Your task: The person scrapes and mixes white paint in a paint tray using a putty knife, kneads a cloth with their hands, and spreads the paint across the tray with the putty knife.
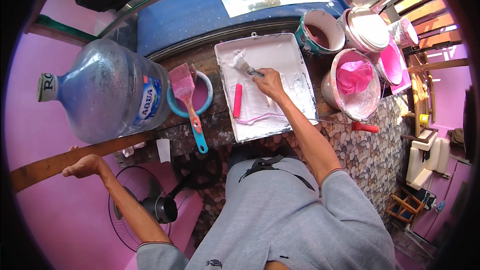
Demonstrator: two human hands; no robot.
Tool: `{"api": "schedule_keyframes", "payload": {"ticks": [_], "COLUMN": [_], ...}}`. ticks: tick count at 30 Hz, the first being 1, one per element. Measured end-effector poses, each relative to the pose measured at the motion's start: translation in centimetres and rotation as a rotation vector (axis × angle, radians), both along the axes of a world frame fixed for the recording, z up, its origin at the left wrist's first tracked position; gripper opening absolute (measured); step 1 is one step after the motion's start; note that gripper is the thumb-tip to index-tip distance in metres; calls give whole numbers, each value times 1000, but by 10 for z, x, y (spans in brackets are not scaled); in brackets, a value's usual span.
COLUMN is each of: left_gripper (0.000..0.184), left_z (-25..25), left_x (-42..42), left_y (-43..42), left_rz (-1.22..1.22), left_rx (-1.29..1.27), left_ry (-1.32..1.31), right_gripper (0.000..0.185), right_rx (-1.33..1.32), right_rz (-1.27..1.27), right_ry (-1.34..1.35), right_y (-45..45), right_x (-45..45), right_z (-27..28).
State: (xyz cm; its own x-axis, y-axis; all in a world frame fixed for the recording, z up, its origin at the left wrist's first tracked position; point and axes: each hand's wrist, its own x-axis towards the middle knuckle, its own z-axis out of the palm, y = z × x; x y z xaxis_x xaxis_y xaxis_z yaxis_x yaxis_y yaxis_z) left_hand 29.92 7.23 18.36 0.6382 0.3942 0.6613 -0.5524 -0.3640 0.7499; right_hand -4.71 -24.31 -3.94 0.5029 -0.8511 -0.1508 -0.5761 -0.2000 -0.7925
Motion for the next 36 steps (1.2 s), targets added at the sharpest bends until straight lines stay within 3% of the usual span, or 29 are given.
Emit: {"api": "schedule_keyframes", "payload": {"ticks": [5, 8, 16, 19, 22, 26, 30, 36], "left_gripper": [70, 69, 74, 75, 74, 74, 76, 77], "left_z": [2, 5, 3, 3, 3, 1, 1, 0], "left_x": [-3, -8, -2, -5, -2, -1, 3, 0], "left_y": [-3, -8, -2, -6, -3, -2, -2, 1], "left_rz": [-21, -14, -9, -7, -4, -10, -10, 7], "left_rx": [-42, -46, -45, -33, -25, -36, -96, 39], "left_ry": [23, 18, 34, 14, 9, 11, 15, 20], "right_gripper": [32, 30, 34, 37, 38, 39, 38, 37], "right_rx": [-205, -203, -209, -43, -158, -58, -136, 52], "right_rz": [-21, -98, -158, -115, -210, -142, -264, -201], "right_ry": [10, 191, 104, 78, 149, 35, 92, 1], "right_y": [0, 0, 4, 4, 5, 9, 6, 8], "right_x": [-26, -49, -59, -59, -63, -68, -71, -73], "right_z": [23, 28, 6, 10, 6, 6, -4, 6]}}
